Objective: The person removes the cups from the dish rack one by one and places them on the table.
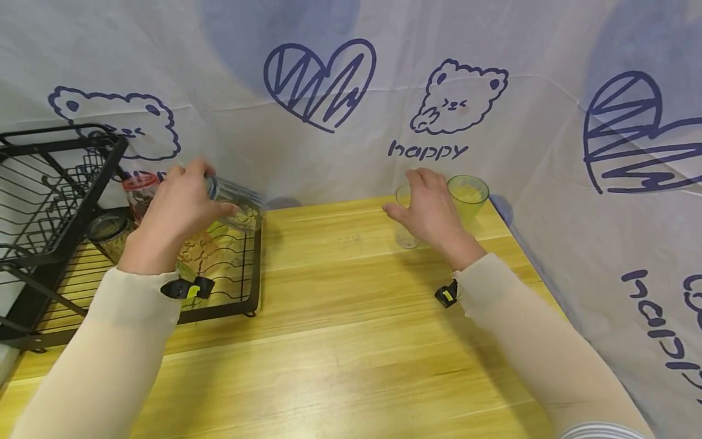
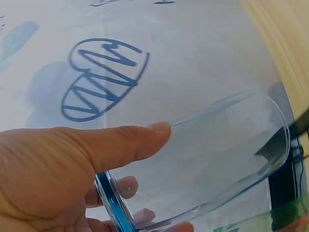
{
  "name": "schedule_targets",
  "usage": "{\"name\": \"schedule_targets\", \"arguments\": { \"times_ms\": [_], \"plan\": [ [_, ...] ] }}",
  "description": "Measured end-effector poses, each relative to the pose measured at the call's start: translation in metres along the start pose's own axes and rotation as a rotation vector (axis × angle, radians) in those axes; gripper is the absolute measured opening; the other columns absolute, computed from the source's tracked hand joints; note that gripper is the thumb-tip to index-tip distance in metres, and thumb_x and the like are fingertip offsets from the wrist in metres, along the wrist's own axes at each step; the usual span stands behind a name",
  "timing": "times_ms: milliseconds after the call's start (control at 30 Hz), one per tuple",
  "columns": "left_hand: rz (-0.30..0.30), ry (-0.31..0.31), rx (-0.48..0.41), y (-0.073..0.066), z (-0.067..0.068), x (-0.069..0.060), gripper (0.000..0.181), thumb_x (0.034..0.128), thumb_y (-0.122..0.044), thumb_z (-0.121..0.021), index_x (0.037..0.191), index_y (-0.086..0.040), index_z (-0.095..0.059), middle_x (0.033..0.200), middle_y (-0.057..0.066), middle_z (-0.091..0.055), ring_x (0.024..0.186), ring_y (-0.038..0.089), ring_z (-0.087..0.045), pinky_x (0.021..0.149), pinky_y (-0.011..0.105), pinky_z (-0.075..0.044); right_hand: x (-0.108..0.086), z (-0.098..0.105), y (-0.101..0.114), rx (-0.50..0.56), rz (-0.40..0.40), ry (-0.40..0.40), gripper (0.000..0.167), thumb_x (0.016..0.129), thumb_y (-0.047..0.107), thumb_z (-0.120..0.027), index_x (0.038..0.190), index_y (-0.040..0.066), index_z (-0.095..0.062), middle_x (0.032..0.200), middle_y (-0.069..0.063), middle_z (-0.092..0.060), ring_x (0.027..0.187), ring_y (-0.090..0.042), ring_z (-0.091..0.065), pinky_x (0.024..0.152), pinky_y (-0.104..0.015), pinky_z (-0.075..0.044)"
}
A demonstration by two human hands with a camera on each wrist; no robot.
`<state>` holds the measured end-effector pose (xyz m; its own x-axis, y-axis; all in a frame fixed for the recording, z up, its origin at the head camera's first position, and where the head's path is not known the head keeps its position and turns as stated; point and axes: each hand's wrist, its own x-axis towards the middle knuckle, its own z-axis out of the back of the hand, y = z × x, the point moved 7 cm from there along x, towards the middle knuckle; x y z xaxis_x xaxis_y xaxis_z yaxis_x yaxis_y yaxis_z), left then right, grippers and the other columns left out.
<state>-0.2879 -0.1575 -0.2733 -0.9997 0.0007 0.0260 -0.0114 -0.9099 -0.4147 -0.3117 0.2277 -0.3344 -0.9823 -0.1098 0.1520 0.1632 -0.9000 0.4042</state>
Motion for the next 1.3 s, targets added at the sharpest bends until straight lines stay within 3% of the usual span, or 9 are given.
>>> {"name": "schedule_targets", "arguments": {
  "times_ms": [200,300,433,533,633,700,800,1067,1300],
  "plan": [
    [0.063,0.056,-0.193,0.013,-0.013,-0.017,0.085,0.0936,-0.041,-0.08,0.157,-0.009,-0.034,0.158,0.035,-0.032,0.133,0.054,-0.046,0.105,0.072,-0.043,-0.005,-0.008,0.026,0.112,0.055,-0.045,0.081,0.097,0.041,-0.074,0.157,-0.002,-0.042,0.164,-0.025,-0.039,0.152,-0.046,-0.035,0.125,-0.062,-0.031],
    [0.074,0.08,-0.299,0.022,-0.024,-0.023,0.088,0.0934,-0.043,-0.08,0.16,-0.01,-0.033,0.155,0.03,-0.04,0.134,0.05,-0.048,0.107,0.068,-0.045,-0.008,-0.014,0.038,0.167,0.076,-0.035,0.08,0.098,0.041,-0.074,0.158,-0.002,-0.042,0.164,-0.025,-0.04,0.152,-0.046,-0.036,0.125,-0.061,-0.031],
    [0.088,0.107,-0.467,0.034,-0.045,-0.032,0.088,0.0936,-0.046,-0.079,0.16,-0.014,-0.032,0.149,0.024,-0.048,0.127,0.043,-0.053,0.101,0.058,-0.049,-0.013,-0.024,0.053,0.267,0.081,0.013,0.08,0.1,0.042,-0.073,0.16,0.001,-0.04,0.162,-0.023,-0.043,0.144,-0.044,-0.047,0.119,-0.059,-0.042],
    [0.097,0.114,-0.66,0.04,-0.061,-0.037,0.084,0.0947,-0.042,-0.08,0.159,-0.015,-0.033,0.153,0.022,-0.042,0.124,0.037,-0.053,0.096,0.046,-0.051,-0.015,-0.031,0.064,0.35,0.091,0.05,0.08,0.1,0.041,-0.073,0.161,0.003,-0.039,0.16,-0.02,-0.045,0.139,-0.041,-0.052,0.116,-0.054,-0.047],
    [0.102,0.12,-0.896,0.042,-0.078,-0.042,0.078,0.0975,-0.028,-0.078,0.158,-0.012,-0.033,0.151,0.021,-0.037,0.121,0.03,-0.053,0.093,0.033,-0.056,-0.017,-0.038,0.074,0.418,0.1,0.084,0.081,0.099,0.041,-0.075,0.162,0.006,-0.038,0.159,-0.018,-0.046,0.143,-0.038,-0.05,0.117,-0.052,-0.046],
    [0.105,0.128,-1.04,0.042,-0.088,-0.045,0.072,0.0991,-0.017,-0.076,0.156,-0.009,-0.032,0.146,0.019,-0.037,0.12,0.027,-0.054,0.094,0.03,-0.06,-0.019,-0.041,0.081,0.466,0.104,0.109,0.082,0.099,0.041,-0.075,0.163,0.008,-0.038,0.161,-0.016,-0.045,0.145,-0.036,-0.048,0.119,-0.05,-0.046],
    [0.105,0.142,-1.181,0.041,-0.102,-0.049,0.064,0.101,-0.005,-0.069,0.153,-0.006,-0.033,0.14,0.013,-0.038,0.12,0.024,-0.056,0.096,0.033,-0.061,-0.023,-0.046,0.091,0.526,0.109,0.154,0.085,0.098,0.043,-0.077,0.165,0.012,-0.035,0.163,-0.014,-0.042,0.148,-0.035,-0.046,0.12,-0.05,-0.045],
    [0.134,0.203,-1.396,0.037,-0.129,-0.06,0.049,0.1026,0.005,-0.061,0.144,-0.015,-0.042,0.138,0.007,-0.043,0.118,0.019,-0.058,0.097,0.037,-0.062,-0.033,-0.058,0.109,0.683,0.157,0.275,0.092,0.096,0.039,-0.08,0.168,0.023,-0.027,0.171,-0.006,-0.033,0.153,-0.032,-0.041,0.118,-0.049,-0.046],
    [0.06,0.241,-1.47,0.03,-0.142,-0.066,0.042,0.103,0.003,-0.062,0.135,-0.02,-0.048,0.137,0.006,-0.048,0.114,0.016,-0.064,0.097,0.035,-0.062,-0.038,-0.066,0.114,0.758,0.169,0.347,0.093,0.094,0.033,-0.082,0.168,0.03,-0.026,0.171,-0.004,-0.031,0.152,-0.031,-0.042,0.11,-0.051,-0.054]
  ]
}}
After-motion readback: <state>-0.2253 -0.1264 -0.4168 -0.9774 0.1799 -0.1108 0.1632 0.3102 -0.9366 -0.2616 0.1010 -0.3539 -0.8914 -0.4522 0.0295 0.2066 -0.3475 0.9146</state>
